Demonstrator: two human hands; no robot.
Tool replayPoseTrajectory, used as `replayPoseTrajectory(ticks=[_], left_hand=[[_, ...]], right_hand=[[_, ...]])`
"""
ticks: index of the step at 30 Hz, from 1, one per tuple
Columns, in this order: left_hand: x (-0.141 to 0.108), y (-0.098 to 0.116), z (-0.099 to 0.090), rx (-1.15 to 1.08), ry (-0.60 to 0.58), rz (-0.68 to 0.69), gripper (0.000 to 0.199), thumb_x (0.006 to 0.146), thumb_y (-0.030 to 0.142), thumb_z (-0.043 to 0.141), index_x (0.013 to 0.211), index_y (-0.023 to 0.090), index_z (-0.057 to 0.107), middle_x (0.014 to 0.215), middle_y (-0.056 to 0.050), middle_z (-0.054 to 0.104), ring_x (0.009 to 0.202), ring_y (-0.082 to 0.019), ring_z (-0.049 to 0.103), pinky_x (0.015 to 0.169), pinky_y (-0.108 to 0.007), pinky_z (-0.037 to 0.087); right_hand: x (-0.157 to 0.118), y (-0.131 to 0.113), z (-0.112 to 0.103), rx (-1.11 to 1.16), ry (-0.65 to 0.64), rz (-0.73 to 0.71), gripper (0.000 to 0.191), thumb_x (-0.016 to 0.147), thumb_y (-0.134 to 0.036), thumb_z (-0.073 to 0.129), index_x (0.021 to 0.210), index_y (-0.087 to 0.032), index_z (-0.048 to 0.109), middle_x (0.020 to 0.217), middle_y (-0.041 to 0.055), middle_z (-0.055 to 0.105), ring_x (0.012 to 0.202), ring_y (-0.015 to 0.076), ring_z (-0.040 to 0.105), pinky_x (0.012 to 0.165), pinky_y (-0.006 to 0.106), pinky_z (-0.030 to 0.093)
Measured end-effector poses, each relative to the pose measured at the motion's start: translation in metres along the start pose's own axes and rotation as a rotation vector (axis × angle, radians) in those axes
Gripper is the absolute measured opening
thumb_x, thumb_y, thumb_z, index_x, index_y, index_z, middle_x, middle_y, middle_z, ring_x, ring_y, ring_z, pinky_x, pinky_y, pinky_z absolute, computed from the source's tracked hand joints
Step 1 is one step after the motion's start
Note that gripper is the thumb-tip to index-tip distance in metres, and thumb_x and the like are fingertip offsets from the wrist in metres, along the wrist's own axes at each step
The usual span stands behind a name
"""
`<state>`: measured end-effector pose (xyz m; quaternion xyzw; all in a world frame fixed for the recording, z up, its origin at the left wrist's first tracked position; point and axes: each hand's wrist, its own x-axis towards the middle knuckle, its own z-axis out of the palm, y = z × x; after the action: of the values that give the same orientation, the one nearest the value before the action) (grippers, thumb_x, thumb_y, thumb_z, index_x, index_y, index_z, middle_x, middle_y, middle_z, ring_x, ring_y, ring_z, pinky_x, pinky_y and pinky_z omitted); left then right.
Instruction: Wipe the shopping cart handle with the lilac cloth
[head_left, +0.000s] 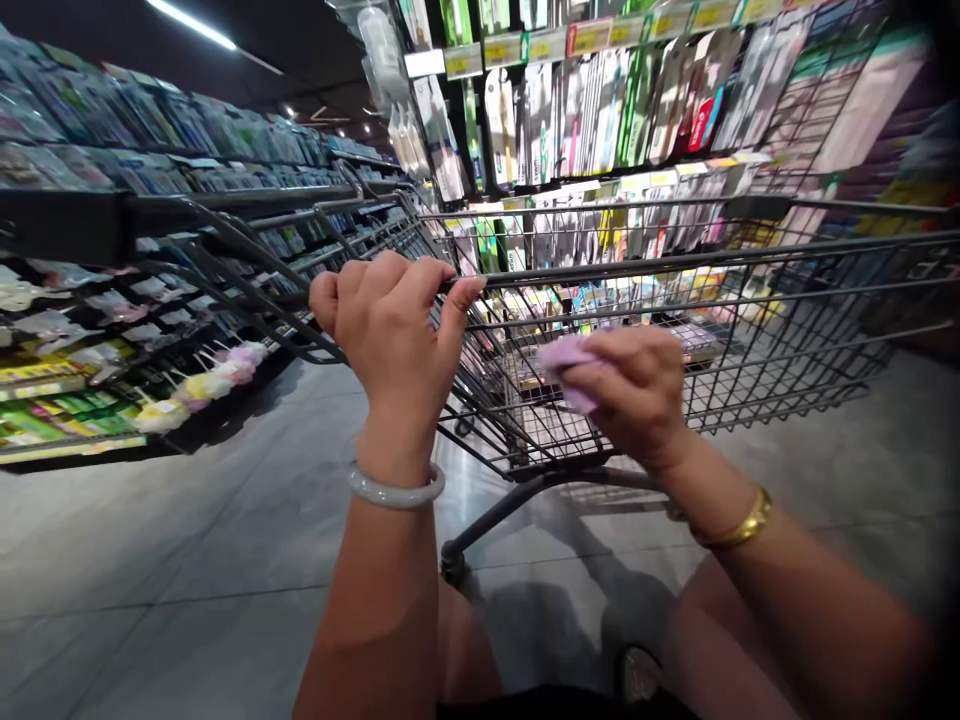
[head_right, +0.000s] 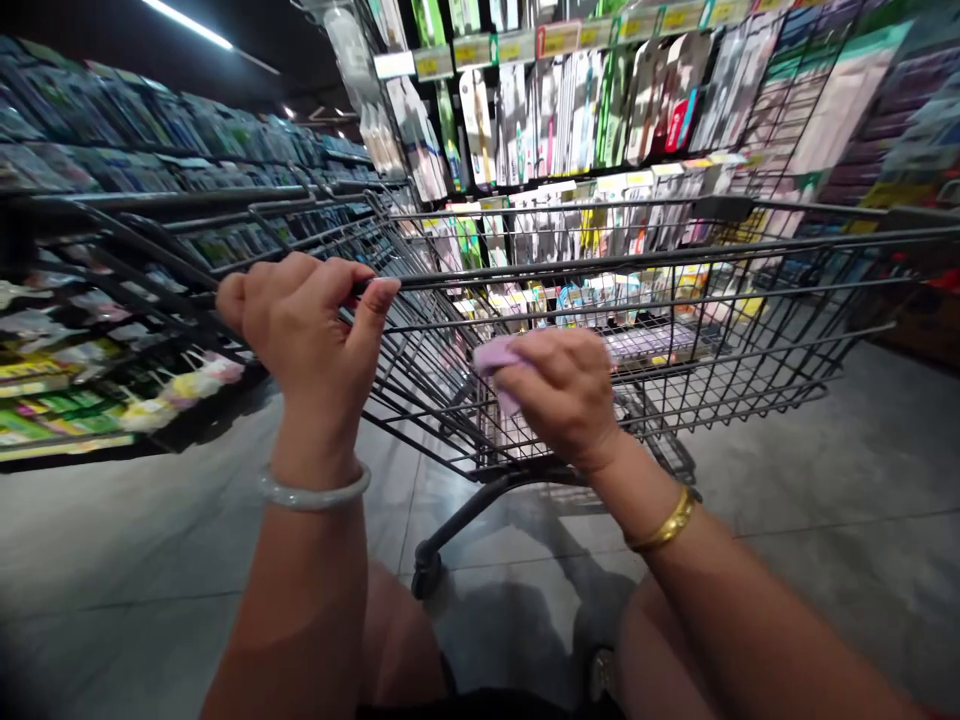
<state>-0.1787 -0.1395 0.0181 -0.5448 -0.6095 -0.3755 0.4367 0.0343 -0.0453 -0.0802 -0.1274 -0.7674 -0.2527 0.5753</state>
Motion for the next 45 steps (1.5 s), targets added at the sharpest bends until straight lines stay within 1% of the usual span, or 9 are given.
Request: replayPoseTrajectory(ticks=[5, 9, 12, 18, 24, 31, 37, 42, 45], left_hand=[[0.000, -0.002, 0.002, 0.005, -0.006, 0.009, 0.043, 0.095, 0.064, 0.046, 0.089, 0.029, 0.070, 0.084, -0.005, 0.063, 0.088, -0.025, 0.051, 0.088, -0.048, 0.029], [0.000, -0.002, 0.001, 0.008, 0.000, 0.002, 0.043, 0.095, 0.064, 0.045, 0.088, 0.029, 0.069, 0.082, -0.004, 0.062, 0.087, -0.025, 0.051, 0.088, -0.046, 0.028], [-0.001, -0.001, 0.001, -0.009, 0.010, -0.011, 0.042, 0.094, 0.064, 0.047, 0.086, 0.029, 0.068, 0.080, -0.003, 0.061, 0.086, -0.025, 0.052, 0.088, -0.046, 0.028], [-0.001, -0.002, 0.004, -0.029, 0.011, -0.021, 0.042, 0.094, 0.064, 0.047, 0.086, 0.029, 0.067, 0.081, -0.002, 0.061, 0.088, -0.026, 0.053, 0.089, -0.045, 0.026], [-0.001, -0.002, 0.004, -0.067, 0.003, -0.030, 0.044, 0.094, 0.066, 0.045, 0.086, 0.028, 0.067, 0.080, -0.003, 0.059, 0.088, -0.027, 0.052, 0.090, -0.046, 0.025], [-0.002, -0.002, 0.002, -0.014, 0.039, 0.022, 0.041, 0.094, 0.064, 0.048, 0.084, 0.028, 0.065, 0.079, -0.001, 0.060, 0.084, -0.024, 0.050, 0.085, -0.043, 0.027], [-0.001, -0.002, 0.000, 0.004, 0.023, 0.018, 0.035, 0.095, 0.059, 0.051, 0.086, 0.028, 0.066, 0.079, 0.000, 0.062, 0.083, -0.023, 0.050, 0.084, -0.042, 0.026], [-0.001, -0.004, -0.002, -0.008, 0.020, 0.042, 0.034, 0.095, 0.058, 0.052, 0.087, 0.029, 0.066, 0.077, -0.001, 0.061, 0.081, -0.023, 0.049, 0.082, -0.042, 0.026], [-0.002, -0.006, -0.003, 0.009, 0.014, 0.054, 0.034, 0.095, 0.059, 0.052, 0.089, 0.029, 0.067, 0.078, -0.001, 0.061, 0.082, -0.024, 0.050, 0.083, -0.042, 0.026]], right_hand=[[-0.003, 0.004, -0.002, 0.021, 0.010, 0.226, 0.027, 0.073, -0.024, 0.075, 0.099, -0.028, 0.067, 0.110, 0.0033, 0.063, 0.104, 0.0218, 0.057, 0.091, 0.042, 0.047], [-0.007, -0.014, 0.002, 0.011, -0.081, 0.078, 0.026, 0.075, -0.016, 0.072, 0.097, -0.029, 0.066, 0.112, -0.0006, 0.066, 0.106, 0.0207, 0.056, 0.092, 0.041, 0.048], [0.003, -0.005, -0.003, -0.004, 0.002, -0.019, 0.027, 0.073, -0.018, 0.076, 0.094, -0.030, 0.067, 0.112, -0.0012, 0.065, 0.108, 0.0204, 0.056, 0.094, 0.040, 0.048], [0.026, 0.014, -0.008, -0.053, 0.255, 0.392, 0.020, 0.076, -0.029, 0.076, 0.094, -0.023, 0.069, 0.111, 0.0076, 0.061, 0.111, 0.0250, 0.056, 0.099, 0.047, 0.045], [0.025, -0.004, -0.001, -0.055, 0.090, 0.014, 0.024, 0.074, -0.020, 0.077, 0.092, -0.031, 0.066, 0.113, -0.0031, 0.065, 0.110, 0.0194, 0.056, 0.096, 0.038, 0.049], [0.051, 0.028, -0.012, -0.083, 0.383, 0.456, 0.015, 0.080, -0.025, 0.070, 0.095, -0.023, 0.072, 0.105, 0.0050, 0.062, 0.112, 0.0242, 0.059, 0.100, 0.048, 0.046], [0.075, 0.007, -0.006, 0.036, 0.063, 0.134, 0.027, 0.075, -0.022, 0.072, 0.101, -0.028, 0.070, 0.114, 0.0026, 0.067, 0.109, 0.0237, 0.059, 0.098, 0.045, 0.048], [0.076, 0.033, -0.019, 0.066, 0.228, 0.418, 0.011, 0.079, -0.024, 0.066, 0.089, -0.026, 0.071, 0.093, 0.0023, 0.070, 0.098, 0.0208, 0.064, 0.092, 0.041, 0.050], [0.083, 0.029, -0.018, 0.078, 0.178, 0.433, 0.013, 0.077, -0.019, 0.062, 0.085, -0.023, 0.071, 0.091, 0.0038, 0.072, 0.092, 0.0202, 0.065, 0.086, 0.039, 0.051]])
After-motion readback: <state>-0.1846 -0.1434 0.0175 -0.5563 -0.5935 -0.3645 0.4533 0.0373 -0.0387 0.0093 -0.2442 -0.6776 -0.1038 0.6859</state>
